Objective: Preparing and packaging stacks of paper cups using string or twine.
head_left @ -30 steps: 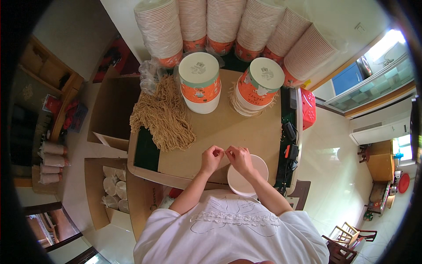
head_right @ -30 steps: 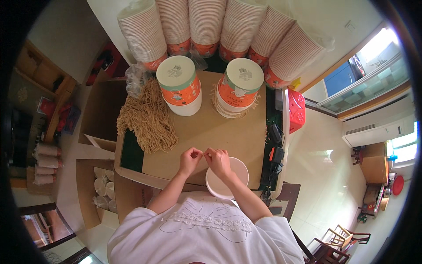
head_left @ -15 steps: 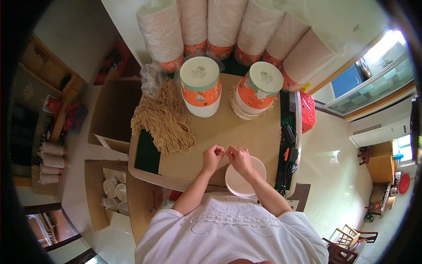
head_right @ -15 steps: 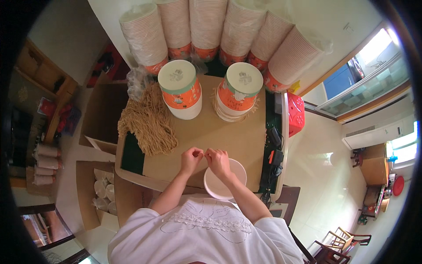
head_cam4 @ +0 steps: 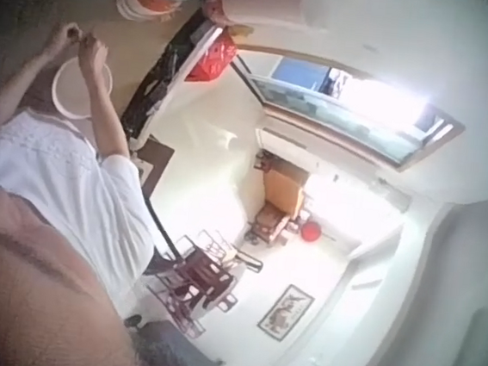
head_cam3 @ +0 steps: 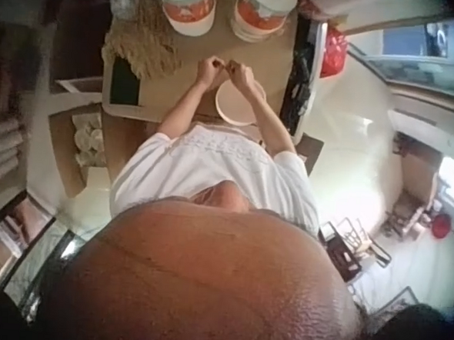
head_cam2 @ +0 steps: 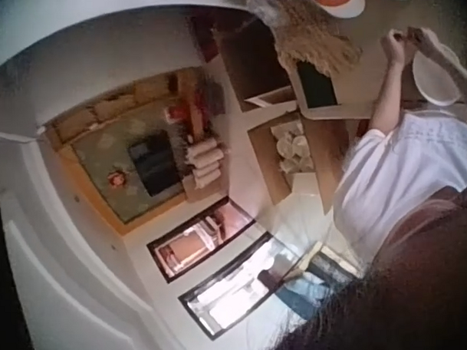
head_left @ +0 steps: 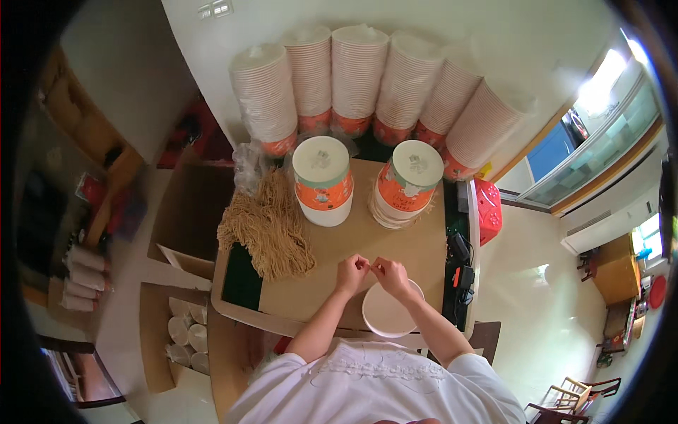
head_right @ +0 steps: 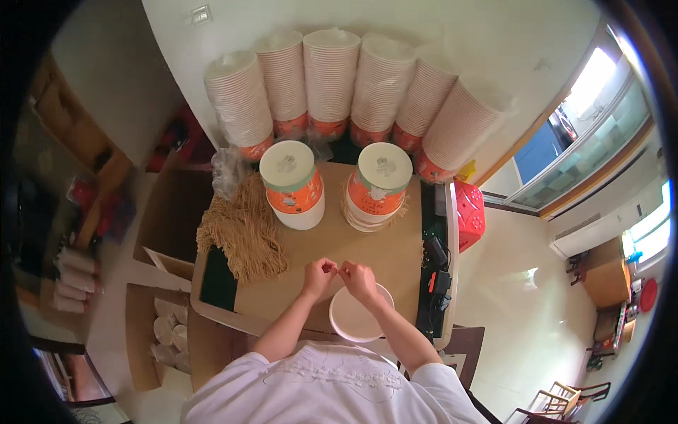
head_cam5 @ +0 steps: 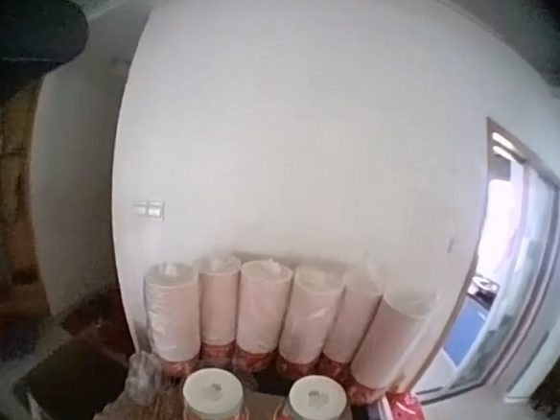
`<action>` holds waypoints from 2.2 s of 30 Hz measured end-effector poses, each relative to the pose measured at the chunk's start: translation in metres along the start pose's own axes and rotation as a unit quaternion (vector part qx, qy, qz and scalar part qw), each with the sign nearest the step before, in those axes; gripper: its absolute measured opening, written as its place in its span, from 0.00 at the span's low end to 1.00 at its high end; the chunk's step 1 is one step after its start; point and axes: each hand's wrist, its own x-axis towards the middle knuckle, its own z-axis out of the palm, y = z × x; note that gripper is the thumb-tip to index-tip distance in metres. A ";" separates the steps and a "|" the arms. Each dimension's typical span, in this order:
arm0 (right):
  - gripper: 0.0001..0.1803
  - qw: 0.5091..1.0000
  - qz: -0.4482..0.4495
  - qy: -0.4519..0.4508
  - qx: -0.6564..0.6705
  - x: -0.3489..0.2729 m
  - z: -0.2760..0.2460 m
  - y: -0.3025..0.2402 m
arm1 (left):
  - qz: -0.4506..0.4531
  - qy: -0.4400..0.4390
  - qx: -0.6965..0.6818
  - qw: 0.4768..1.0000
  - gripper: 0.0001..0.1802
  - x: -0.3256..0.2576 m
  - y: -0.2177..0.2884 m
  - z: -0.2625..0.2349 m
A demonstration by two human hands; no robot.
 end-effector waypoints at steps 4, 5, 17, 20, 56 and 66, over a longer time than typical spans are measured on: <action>0.08 0.996 0.041 -0.047 0.065 0.009 -0.008 0.017 | 0.001 -0.007 -0.005 1.000 0.03 0.005 0.007 0.001; 0.09 0.989 0.072 -0.081 0.101 0.012 -0.011 0.018 | 0.008 -0.004 0.001 1.000 0.03 0.007 0.008 0.000; 0.10 0.891 0.182 -0.133 0.394 0.022 0.001 0.025 | 0.036 -0.021 -0.003 0.999 0.05 0.019 0.012 0.003; 0.09 0.883 0.201 -0.134 0.401 0.023 0.002 0.026 | 0.031 -0.019 -0.012 0.999 0.05 0.018 0.011 0.004; 0.07 0.874 0.158 -0.353 0.294 0.008 -0.016 0.052 | -0.027 -0.079 0.236 0.968 0.04 0.007 -0.047 -0.014; 0.11 0.858 0.241 -0.328 0.313 0.000 -0.022 0.040 | -0.048 -0.273 0.055 0.959 0.06 -0.002 -0.017 -0.007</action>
